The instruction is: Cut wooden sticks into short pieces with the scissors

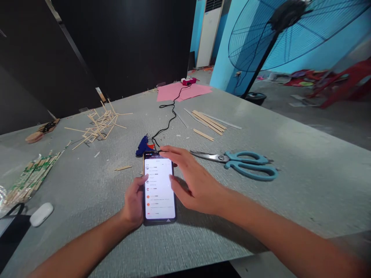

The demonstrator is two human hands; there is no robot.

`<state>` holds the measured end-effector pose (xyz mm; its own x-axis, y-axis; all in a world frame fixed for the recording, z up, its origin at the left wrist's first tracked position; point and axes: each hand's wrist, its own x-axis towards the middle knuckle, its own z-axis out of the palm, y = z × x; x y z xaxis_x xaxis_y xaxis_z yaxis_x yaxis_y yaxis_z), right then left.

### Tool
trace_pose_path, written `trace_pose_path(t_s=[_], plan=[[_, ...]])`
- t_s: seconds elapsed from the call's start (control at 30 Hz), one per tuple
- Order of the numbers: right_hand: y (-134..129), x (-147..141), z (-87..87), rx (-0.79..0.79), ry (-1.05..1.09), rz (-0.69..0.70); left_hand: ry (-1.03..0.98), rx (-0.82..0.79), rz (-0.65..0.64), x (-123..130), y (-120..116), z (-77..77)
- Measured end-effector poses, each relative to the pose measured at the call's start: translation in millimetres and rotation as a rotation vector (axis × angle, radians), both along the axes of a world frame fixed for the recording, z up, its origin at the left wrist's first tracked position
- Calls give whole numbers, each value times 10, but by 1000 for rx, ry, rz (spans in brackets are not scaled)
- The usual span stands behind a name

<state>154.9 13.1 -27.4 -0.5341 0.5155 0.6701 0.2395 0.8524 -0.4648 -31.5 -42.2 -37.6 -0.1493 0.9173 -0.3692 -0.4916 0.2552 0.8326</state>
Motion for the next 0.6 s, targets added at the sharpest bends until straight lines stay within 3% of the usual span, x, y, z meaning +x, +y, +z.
trace_pose_path(t_s=[0.1, 0.27, 0.5, 0.6], plan=[[-7, 5, 15, 4, -49, 12, 13, 57, 47, 26, -3, 26], [-6, 5, 5, -2, -96, 22, -7, 80, 8, 40, -3, 36], [25, -5, -11, 9, 35, -22, -94, -20, -218, -52, 0, -25], [14, -5, 2, 11, 20, -28, -110, -31, -245, -71, 14, -43]])
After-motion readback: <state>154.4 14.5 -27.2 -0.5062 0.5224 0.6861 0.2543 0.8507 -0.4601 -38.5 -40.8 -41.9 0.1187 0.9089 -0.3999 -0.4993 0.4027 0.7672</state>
